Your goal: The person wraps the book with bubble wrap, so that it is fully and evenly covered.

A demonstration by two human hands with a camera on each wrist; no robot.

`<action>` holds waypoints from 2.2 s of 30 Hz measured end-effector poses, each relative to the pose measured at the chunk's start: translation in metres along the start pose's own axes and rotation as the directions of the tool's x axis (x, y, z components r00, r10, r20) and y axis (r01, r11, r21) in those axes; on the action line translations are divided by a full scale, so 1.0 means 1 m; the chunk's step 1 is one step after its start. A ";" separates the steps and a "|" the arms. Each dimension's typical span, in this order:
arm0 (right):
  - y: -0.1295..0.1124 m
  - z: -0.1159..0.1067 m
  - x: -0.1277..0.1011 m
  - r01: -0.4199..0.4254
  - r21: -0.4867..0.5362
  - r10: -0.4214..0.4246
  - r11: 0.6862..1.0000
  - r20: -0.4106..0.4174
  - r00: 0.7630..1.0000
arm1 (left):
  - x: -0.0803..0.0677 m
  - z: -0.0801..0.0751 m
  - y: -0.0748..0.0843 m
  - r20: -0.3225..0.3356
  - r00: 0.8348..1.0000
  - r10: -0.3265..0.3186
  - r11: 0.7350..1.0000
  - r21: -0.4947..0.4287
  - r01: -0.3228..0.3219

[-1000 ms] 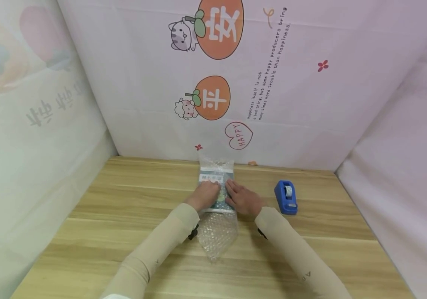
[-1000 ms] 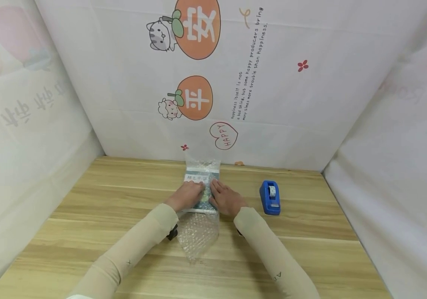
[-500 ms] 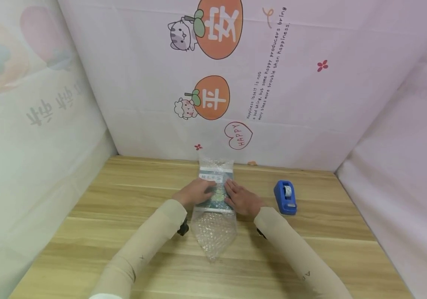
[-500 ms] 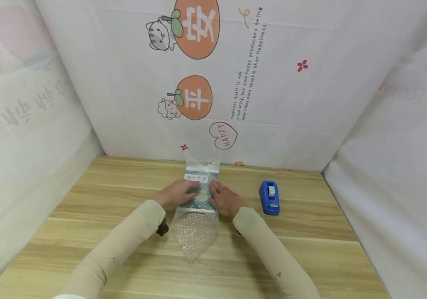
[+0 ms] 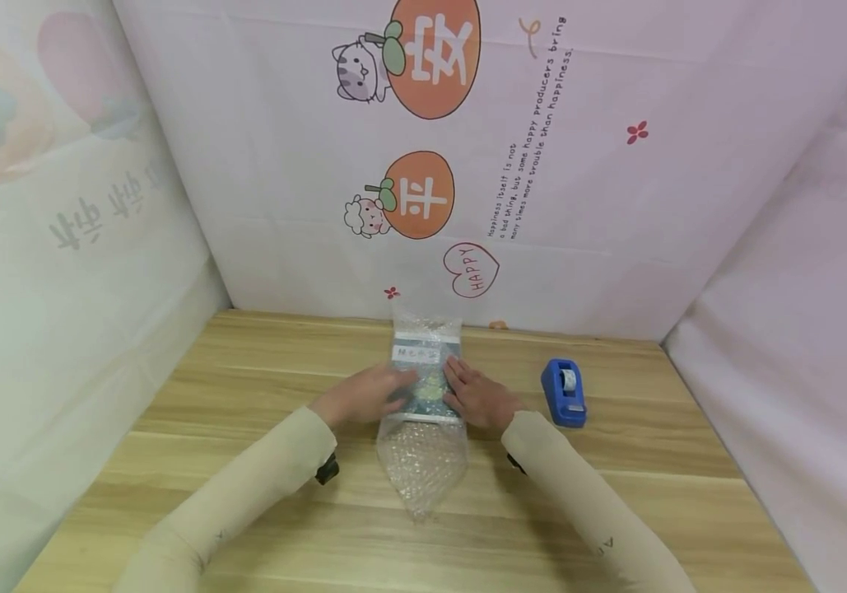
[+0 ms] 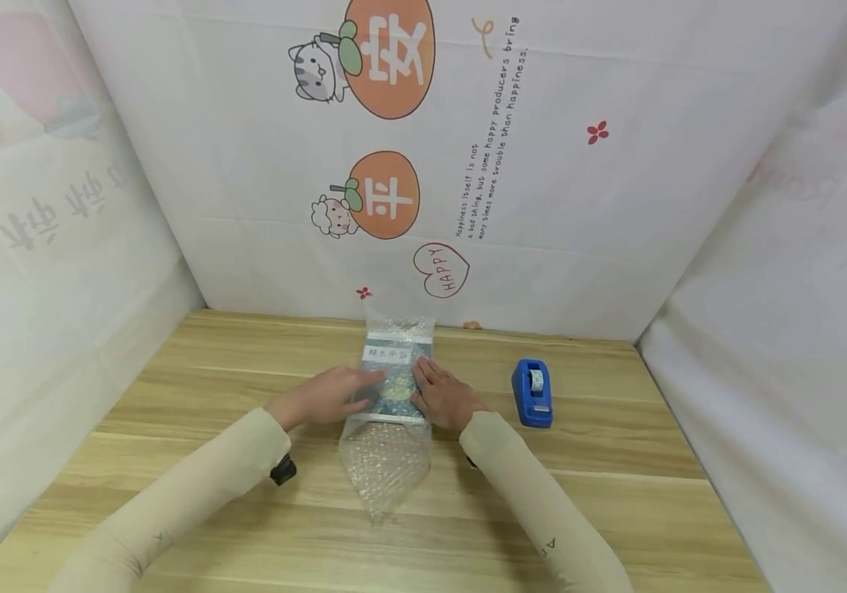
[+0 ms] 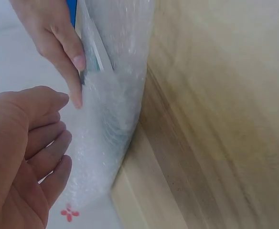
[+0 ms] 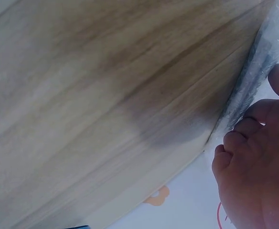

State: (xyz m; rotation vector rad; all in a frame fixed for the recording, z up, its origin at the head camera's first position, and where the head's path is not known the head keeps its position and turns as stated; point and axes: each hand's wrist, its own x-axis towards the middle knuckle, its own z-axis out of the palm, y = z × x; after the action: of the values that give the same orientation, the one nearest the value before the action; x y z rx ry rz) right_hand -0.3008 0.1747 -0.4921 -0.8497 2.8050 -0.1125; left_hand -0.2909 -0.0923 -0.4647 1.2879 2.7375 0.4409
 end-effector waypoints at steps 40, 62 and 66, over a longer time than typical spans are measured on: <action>-0.001 0.000 -0.002 -0.018 0.011 0.018 1.000 -0.005 1.000 | -0.059 0.032 0.070 0.145 0.930 0.339 0.853 0.371 -0.368; -0.004 0.000 -0.003 -0.021 0.028 0.020 0.999 0.008 1.000 | -0.061 0.039 0.058 0.050 0.904 0.424 0.889 0.169 -0.426; -0.003 -0.001 -0.004 -0.021 0.027 0.021 0.999 0.010 1.000 | -0.063 0.035 0.056 -0.007 0.917 0.399 0.912 0.109 -0.396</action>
State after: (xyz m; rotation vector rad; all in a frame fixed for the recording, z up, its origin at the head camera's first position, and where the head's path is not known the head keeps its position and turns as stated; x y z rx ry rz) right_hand -0.2963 0.1739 -0.4896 -0.8128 2.7960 -0.1422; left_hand -0.2019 -0.0991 -0.4851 1.8934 2.5424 0.3453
